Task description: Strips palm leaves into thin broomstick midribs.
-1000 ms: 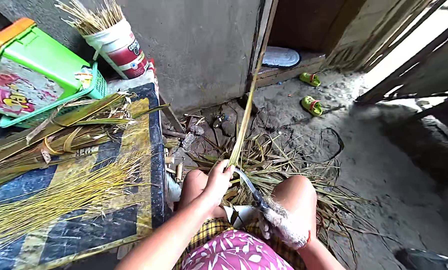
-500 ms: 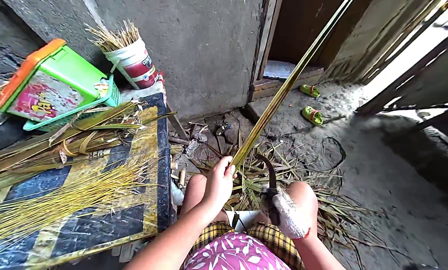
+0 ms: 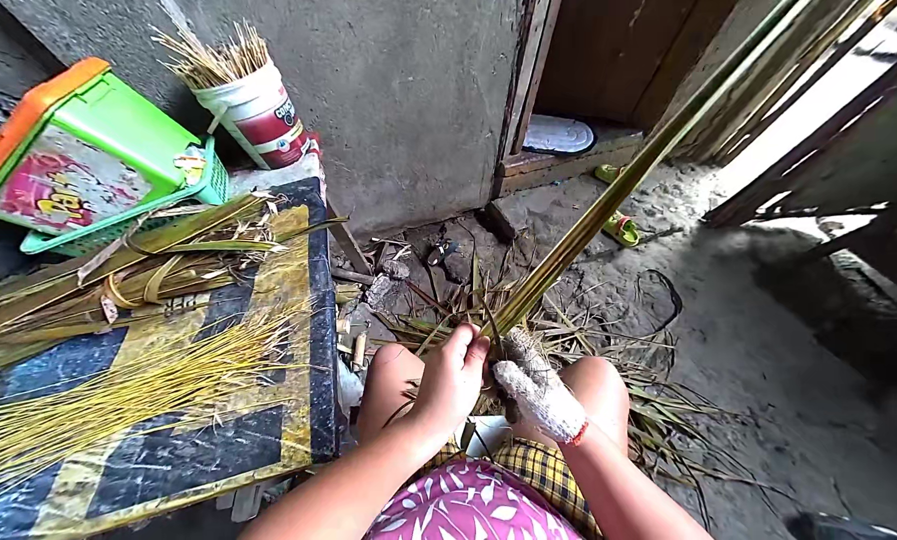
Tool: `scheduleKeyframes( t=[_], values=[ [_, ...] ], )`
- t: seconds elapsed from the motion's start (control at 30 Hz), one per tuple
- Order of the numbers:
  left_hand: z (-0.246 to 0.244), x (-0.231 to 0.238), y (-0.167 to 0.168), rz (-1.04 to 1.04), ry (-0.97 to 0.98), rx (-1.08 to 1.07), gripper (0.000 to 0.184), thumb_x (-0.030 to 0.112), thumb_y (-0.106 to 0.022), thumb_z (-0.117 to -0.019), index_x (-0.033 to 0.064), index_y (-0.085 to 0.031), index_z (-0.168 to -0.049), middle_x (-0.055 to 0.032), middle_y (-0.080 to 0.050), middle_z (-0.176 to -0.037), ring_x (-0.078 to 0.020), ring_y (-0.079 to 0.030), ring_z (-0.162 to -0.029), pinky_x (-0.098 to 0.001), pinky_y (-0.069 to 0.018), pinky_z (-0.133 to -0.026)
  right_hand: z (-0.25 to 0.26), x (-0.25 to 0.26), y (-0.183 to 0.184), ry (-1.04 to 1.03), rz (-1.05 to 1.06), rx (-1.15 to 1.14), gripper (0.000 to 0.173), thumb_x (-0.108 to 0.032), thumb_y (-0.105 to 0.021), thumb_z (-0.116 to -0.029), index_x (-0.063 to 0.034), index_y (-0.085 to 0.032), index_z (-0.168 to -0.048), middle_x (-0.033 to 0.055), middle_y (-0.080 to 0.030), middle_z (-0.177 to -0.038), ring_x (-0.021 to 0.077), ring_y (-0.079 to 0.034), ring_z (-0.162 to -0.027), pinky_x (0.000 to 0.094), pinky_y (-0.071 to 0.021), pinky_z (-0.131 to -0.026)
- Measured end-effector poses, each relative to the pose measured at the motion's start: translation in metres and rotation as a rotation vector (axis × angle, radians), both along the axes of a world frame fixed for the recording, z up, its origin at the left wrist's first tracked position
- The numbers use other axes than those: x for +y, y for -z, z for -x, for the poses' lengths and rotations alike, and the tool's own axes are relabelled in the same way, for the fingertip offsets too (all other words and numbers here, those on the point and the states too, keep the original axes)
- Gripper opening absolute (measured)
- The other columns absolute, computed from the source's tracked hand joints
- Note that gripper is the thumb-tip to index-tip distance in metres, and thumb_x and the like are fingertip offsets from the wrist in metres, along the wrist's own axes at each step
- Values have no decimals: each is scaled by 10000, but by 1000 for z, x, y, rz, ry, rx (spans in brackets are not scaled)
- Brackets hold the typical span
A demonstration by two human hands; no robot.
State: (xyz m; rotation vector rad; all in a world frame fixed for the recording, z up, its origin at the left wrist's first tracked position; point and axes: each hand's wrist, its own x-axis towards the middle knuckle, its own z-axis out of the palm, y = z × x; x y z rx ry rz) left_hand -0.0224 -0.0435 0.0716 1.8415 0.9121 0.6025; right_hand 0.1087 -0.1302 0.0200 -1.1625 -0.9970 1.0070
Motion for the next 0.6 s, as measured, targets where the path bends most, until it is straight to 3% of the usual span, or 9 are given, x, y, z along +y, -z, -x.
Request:
scheduleKeyframes(
  t=[0.1,0.2,0.37,0.47,0.6],
  values=[
    [1,0,2,-30,15,15,248,210,-510,-1073,7,-650,-1103,-39,-642,-809,-73,-625,-662,-255,-555,-664,3,1,-5,-12,-5,38,436,-110,-514,-985,30,-435,-1390,-16,-678,-980,56,-674,-803,260,-599,-726],
    [4,0,3,31,15,-15,230,201,-494,-1076,28,-643,-1058,5,-590,-731,-52,-567,-602,-235,-511,-612,2,2,-2,-47,18,45,403,-120,-543,-969,2,-488,-1349,-14,-682,-941,76,-671,-777,270,-595,-703],
    [4,3,-10,431,-47,-174,184,116,-463,-1087,37,-596,-988,46,-507,-628,-22,-461,-484,-169,-397,-470,4,-4,16,-60,24,-43,580,-162,-558,-966,21,-397,-1492,-2,-661,-957,69,-649,-790,274,-577,-722],
    [6,0,-14,574,-46,-187,174,112,-438,-1095,47,-574,-1006,48,-476,-615,-17,-420,-461,-156,-350,-438,9,-10,24,-39,0,-36,563,-153,-552,-963,31,-415,-1477,-10,-657,-951,61,-639,-779,266,-571,-716],
    [7,-4,-14,586,-27,-168,166,94,-435,-1089,45,-578,-1019,47,-478,-620,-14,-422,-464,-152,-353,-442,14,-14,23,14,16,-64,525,-119,-572,-951,56,-454,-1432,8,-674,-1051,30,-646,-845,240,-570,-775]
  ],
)
